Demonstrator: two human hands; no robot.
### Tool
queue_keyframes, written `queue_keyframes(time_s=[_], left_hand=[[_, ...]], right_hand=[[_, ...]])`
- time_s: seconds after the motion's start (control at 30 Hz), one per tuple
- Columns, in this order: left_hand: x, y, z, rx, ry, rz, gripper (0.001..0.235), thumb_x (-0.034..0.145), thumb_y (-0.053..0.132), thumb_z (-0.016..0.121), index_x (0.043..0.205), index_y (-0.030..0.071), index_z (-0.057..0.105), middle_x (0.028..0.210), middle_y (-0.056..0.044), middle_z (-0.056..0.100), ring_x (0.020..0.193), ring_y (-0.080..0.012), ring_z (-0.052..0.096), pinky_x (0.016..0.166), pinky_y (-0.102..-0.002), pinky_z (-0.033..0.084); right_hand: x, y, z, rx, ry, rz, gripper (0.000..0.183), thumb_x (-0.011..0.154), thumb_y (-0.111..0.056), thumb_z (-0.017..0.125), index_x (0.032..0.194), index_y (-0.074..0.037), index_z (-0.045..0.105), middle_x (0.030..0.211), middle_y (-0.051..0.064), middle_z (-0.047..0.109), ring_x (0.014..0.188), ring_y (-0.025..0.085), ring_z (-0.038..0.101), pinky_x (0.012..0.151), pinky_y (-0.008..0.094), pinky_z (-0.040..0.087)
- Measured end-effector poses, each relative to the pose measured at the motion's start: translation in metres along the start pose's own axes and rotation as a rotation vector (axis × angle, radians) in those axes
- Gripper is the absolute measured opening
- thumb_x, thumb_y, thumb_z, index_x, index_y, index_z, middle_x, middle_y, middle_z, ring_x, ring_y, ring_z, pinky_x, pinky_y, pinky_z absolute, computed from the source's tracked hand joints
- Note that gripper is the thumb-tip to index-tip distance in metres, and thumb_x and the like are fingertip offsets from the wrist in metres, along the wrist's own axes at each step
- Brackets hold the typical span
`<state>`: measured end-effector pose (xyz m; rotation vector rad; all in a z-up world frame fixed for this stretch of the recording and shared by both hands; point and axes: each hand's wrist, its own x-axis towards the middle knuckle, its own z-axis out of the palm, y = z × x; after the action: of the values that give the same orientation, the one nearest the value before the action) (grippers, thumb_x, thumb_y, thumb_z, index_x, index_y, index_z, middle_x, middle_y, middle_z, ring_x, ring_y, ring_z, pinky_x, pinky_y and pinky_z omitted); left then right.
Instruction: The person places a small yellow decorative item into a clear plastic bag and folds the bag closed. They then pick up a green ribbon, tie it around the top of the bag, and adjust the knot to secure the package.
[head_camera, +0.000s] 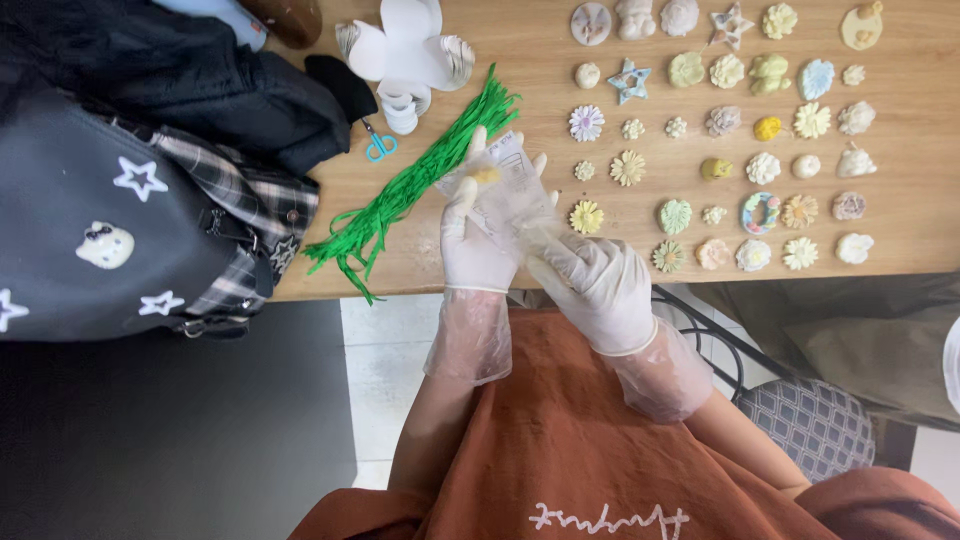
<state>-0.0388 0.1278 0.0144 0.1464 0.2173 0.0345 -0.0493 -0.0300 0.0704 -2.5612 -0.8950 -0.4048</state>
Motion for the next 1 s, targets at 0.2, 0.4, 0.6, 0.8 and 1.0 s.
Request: queue_keyframes(time_s=[0.2, 0.4, 0.6, 0.8, 1.0], left_hand=[[0.007, 0.006, 0.004, 0.023, -0.01, -0.027, 0.06, 0.107, 0.016, 0.058, 0.158, 0.006, 0.03, 0.158, -0.015, 0.041, 0.147, -0.0357, 0.039, 0.128, -0.053, 0.033], [0.017, 0.001, 0.013, 0.018, 0.023, -0.066, 0.049, 0.098, 0.02, 0.062, 0.145, 0.012, 0.051, 0.142, -0.012, 0.059, 0.131, -0.0283, 0.055, 0.113, -0.05, 0.043], [0.034, -0.017, -0.019, 0.259, 0.179, -0.147, 0.038, 0.098, 0.011, 0.071, 0.134, 0.002, 0.06, 0.128, -0.006, 0.064, 0.122, -0.0208, 0.061, 0.11, -0.041, 0.048], [0.043, -0.019, -0.038, 0.211, 0.212, -0.255, 0.037, 0.099, 0.009, 0.07, 0.134, 0.002, 0.059, 0.129, -0.009, 0.063, 0.121, -0.0241, 0.061, 0.109, -0.043, 0.048], [0.044, 0.003, -0.012, 0.034, 0.215, -0.551, 0.048, 0.097, 0.015, 0.063, 0.142, 0.002, 0.051, 0.142, -0.017, 0.059, 0.132, -0.0361, 0.056, 0.116, -0.054, 0.04]], right_hand=[[0.008, -0.009, -0.002, 0.401, -0.116, 0.232, 0.044, 0.09, -0.013, 0.078, 0.133, -0.018, 0.07, 0.127, 0.007, 0.071, 0.092, 0.031, 0.072, 0.072, 0.039, 0.057], [0.014, -0.016, -0.007, 0.281, -0.095, 0.248, 0.052, 0.087, -0.015, 0.079, 0.137, -0.016, 0.064, 0.143, 0.009, 0.063, 0.097, 0.033, 0.072, 0.073, 0.041, 0.057], [0.016, -0.011, -0.005, 0.082, -0.075, 0.209, 0.065, 0.088, -0.027, 0.075, 0.148, -0.016, 0.054, 0.155, 0.01, 0.048, 0.118, 0.04, 0.068, 0.089, 0.047, 0.056], [0.005, -0.003, -0.005, 0.162, -0.232, 0.291, 0.062, 0.088, -0.025, 0.076, 0.146, -0.013, 0.057, 0.148, 0.016, 0.057, 0.095, 0.035, 0.069, 0.073, 0.045, 0.057], [-0.021, 0.011, -0.031, 0.12, -0.009, 0.385, 0.056, 0.088, -0.01, 0.082, 0.14, -0.013, 0.061, 0.129, 0.01, 0.068, 0.086, 0.025, 0.071, 0.068, 0.037, 0.057]])
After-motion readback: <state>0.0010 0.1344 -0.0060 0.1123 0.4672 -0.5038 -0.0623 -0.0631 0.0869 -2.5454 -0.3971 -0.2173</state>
